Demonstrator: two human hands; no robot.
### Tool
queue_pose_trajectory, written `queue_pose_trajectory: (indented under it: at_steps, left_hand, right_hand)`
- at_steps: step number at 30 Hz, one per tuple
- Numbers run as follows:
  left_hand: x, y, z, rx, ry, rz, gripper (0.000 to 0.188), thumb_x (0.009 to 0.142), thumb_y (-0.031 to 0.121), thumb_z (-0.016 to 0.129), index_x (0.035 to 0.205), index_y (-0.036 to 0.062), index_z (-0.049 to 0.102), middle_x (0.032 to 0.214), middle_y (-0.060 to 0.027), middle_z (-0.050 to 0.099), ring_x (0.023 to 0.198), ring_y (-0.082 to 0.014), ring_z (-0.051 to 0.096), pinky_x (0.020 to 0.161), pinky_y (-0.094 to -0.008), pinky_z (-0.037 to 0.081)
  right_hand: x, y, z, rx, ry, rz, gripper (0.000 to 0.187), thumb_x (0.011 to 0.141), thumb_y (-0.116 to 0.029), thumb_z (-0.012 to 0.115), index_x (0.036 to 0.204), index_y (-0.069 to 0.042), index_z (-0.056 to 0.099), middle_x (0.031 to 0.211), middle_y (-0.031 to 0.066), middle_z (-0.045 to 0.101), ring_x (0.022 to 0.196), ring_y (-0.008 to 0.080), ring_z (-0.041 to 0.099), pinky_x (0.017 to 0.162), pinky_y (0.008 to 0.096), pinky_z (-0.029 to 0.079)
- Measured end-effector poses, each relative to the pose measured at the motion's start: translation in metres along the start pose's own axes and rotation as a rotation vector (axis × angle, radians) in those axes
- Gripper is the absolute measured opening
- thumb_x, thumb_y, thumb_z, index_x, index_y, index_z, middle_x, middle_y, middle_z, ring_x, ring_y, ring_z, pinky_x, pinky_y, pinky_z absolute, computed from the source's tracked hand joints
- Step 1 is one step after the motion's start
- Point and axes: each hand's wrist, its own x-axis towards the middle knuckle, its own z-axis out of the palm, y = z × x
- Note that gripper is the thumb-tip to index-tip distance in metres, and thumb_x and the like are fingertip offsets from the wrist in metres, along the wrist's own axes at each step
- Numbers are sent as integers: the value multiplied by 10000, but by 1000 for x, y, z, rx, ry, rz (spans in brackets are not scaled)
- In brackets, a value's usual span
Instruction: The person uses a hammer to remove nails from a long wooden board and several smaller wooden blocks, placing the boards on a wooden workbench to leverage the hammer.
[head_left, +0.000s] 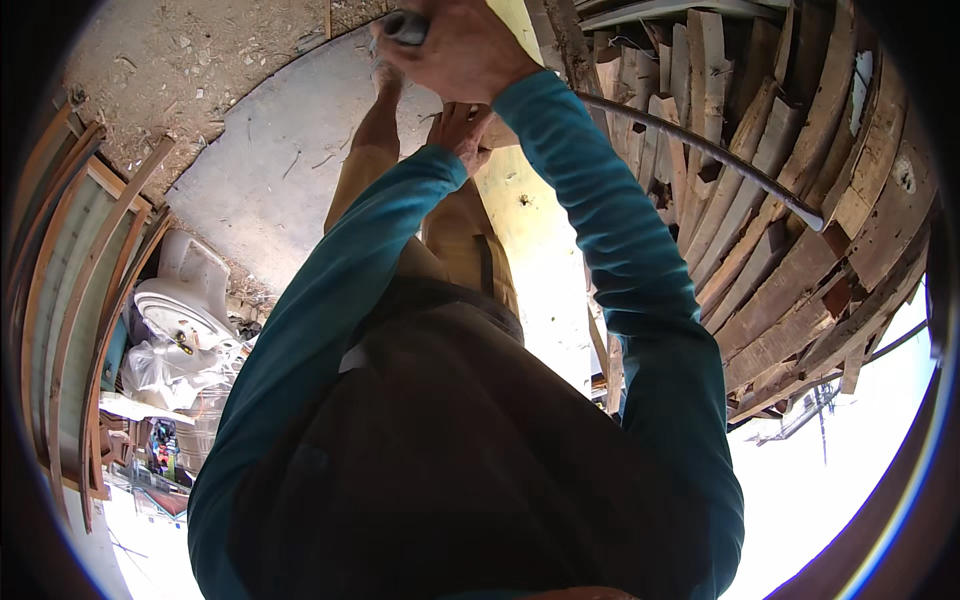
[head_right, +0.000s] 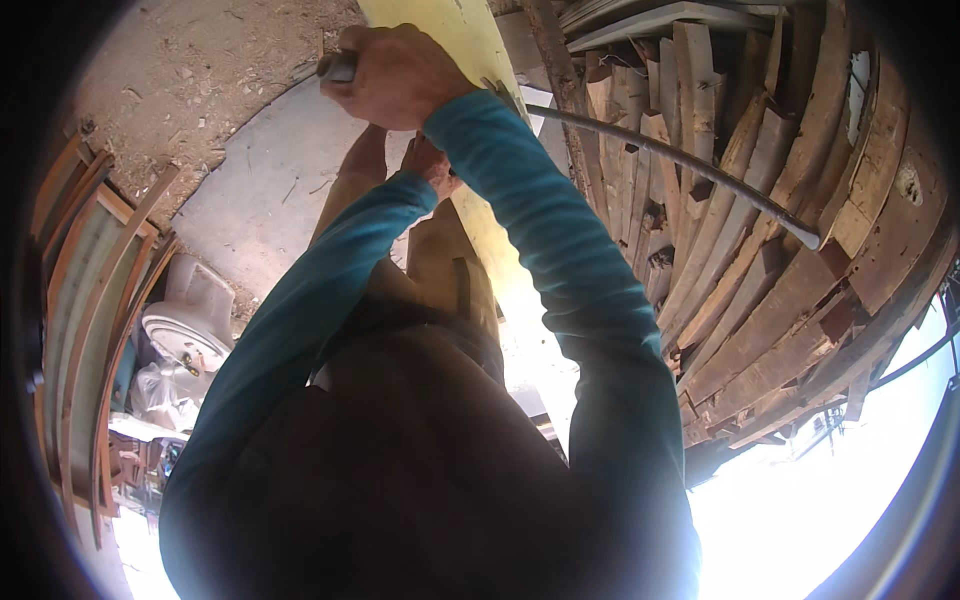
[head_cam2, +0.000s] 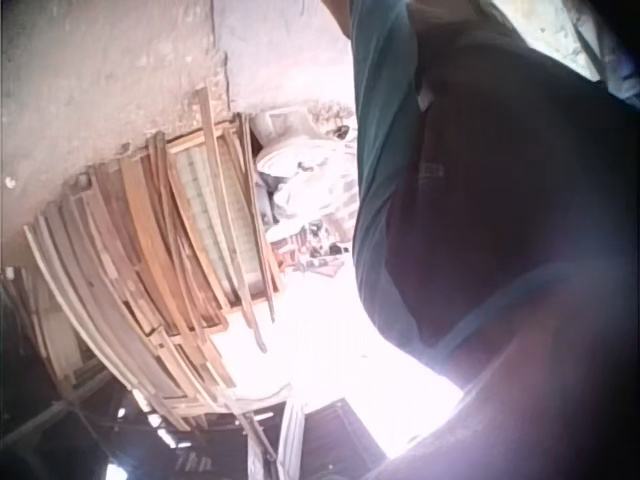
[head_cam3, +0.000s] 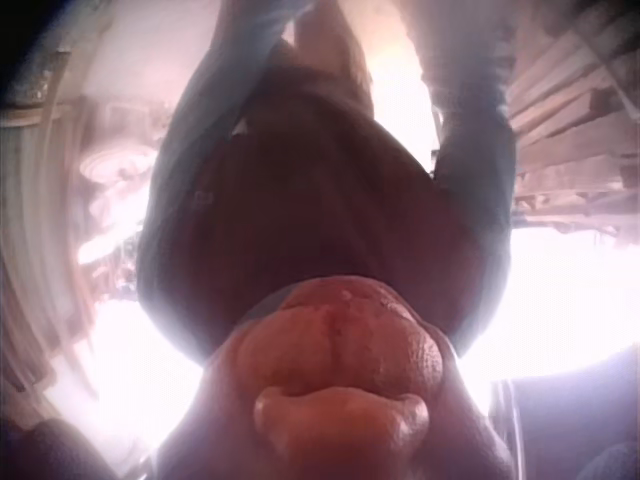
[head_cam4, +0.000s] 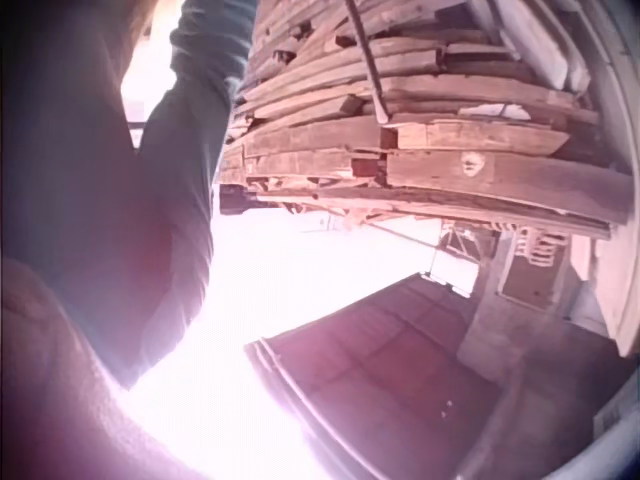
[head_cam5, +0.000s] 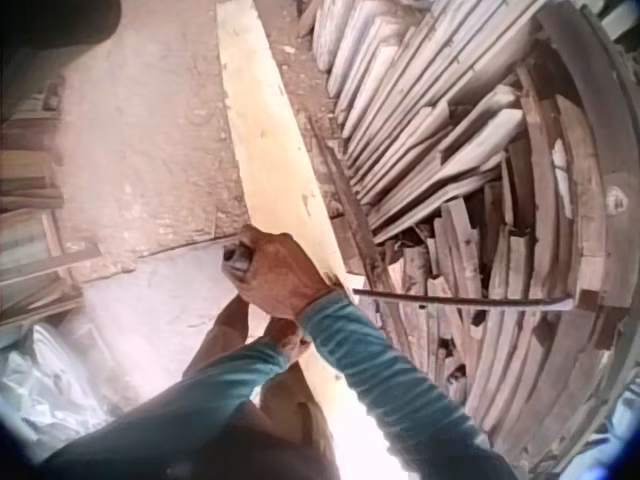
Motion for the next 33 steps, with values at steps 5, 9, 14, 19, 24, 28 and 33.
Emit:
queue_pose_trajectory:
  at_steps: [5, 9, 14, 19, 24, 28, 33]
  left_hand:
    - [29, 2, 32, 184, 380, 19, 646, 796, 441, 681, 1379, 220, 511, 1372, -114, 444, 1243, -380, 421, 1049, -565, 322]
    - [21, 18, 11, -6, 359, -64, 678, 621, 219, 814, 1250, 233, 563, 1245, -109, 477, 1175, -385, 452, 927, -567, 395]
    - [26, 14, 13, -24, 317, -113, 691, 680, 221, 805, 1324, 240, 555, 1272, -113, 466, 1206, -373, 434, 991, -561, 360]
    - [33, 31, 3, -25, 399, -127, 635, 692, 229, 789, 1294, 224, 584, 1274, -116, 459, 1208, -377, 421, 1011, -560, 349]
    - [35, 23, 15, -65, 375, -189, 634, 687, 245, 796, 1284, 287, 587, 1252, -113, 472, 1201, -386, 440, 1007, -565, 362]
    - [42, 26, 19, -24, 380, -150, 619, 696, 247, 798, 1278, 287, 591, 1263, -107, 458, 1189, -373, 444, 970, -551, 377]
    - [39, 18, 21, -13, 394, -200, 675, 671, 231, 800, 1297, 276, 554, 1251, -109, 468, 1180, -369, 442, 947, -551, 388]
  right_hand:
    - [23, -5, 18, -49, 38, 26, 361, 848, -390, 650, 967, -57, 722, 864, 200, 720, 782, 361, 714, 754, 440, 577]
    - [-24, 29, -53, 373, 399, -69, 254, 900, -195, 681, 815, 19, 573, 697, 170, 600, 641, 179, 597, 582, 385, 465]
    - [14, 36, -39, 291, 211, -79, 257, 922, -230, 628, 909, 27, 628, 743, 233, 607, 715, 357, 626, 687, 459, 492]
    - [79, 73, -50, 33, 317, -22, 305, 910, -257, 584, 840, 40, 596, 764, 258, 610, 722, 417, 599, 702, 480, 478]
    - [15, 82, -60, 525, 422, -182, 119, 916, -75, 564, 807, -31, 583, 635, 83, 506, 586, 221, 507, 581, 335, 439]
    - [44, 77, -64, 188, 466, 191, 189, 930, -193, 634, 831, -40, 588, 616, 56, 483, 586, 206, 497, 565, 332, 434]
    - [-104, 41, -60, 451, 349, -309, 210, 865, 8, 614, 699, -3, 487, 618, 78, 544, 537, 121, 504, 484, 267, 372]
